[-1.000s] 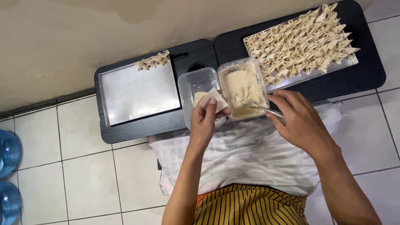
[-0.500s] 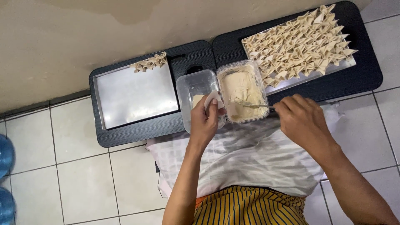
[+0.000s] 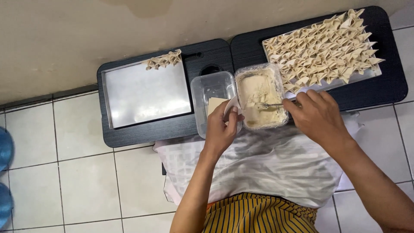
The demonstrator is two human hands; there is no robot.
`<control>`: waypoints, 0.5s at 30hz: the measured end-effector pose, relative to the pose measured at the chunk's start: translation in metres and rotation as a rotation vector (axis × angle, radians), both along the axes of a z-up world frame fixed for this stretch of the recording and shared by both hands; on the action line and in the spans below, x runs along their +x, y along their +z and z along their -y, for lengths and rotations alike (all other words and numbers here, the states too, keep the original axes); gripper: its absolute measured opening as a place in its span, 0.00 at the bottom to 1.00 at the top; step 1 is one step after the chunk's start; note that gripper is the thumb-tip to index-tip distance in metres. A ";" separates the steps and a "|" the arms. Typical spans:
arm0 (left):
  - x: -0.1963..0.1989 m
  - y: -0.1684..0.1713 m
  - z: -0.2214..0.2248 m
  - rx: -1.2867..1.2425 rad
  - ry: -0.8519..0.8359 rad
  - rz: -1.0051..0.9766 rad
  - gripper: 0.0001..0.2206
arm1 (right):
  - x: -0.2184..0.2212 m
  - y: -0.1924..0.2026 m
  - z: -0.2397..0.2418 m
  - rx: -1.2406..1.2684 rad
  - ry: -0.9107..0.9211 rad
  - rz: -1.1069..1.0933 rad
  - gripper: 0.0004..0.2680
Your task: Filling square dough wrappers with a mixture using a spoon and folding them into decorative flower shapes.
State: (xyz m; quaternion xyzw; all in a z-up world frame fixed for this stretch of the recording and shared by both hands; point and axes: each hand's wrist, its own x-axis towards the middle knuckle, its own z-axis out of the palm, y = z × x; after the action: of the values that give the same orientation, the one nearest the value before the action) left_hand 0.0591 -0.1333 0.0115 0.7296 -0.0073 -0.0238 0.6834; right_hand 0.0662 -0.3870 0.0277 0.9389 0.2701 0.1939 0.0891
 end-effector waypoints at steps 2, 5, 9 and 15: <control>0.000 0.003 0.000 0.002 -0.001 -0.013 0.13 | 0.001 -0.001 0.002 -0.012 -0.014 0.000 0.07; 0.000 0.003 0.000 0.020 -0.006 -0.009 0.14 | 0.002 -0.004 0.004 -0.078 -0.050 0.040 0.04; -0.001 0.002 0.001 0.029 -0.008 0.028 0.13 | 0.006 -0.007 0.004 -0.103 -0.081 0.082 0.04; -0.002 -0.002 0.001 0.024 -0.006 0.070 0.12 | 0.011 -0.019 0.010 0.032 -0.093 0.003 0.07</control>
State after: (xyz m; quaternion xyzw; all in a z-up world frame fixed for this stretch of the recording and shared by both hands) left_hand 0.0574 -0.1348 0.0096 0.7380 -0.0333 -0.0003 0.6740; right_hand 0.0770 -0.3968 0.0092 0.9515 0.2228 0.1951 0.0836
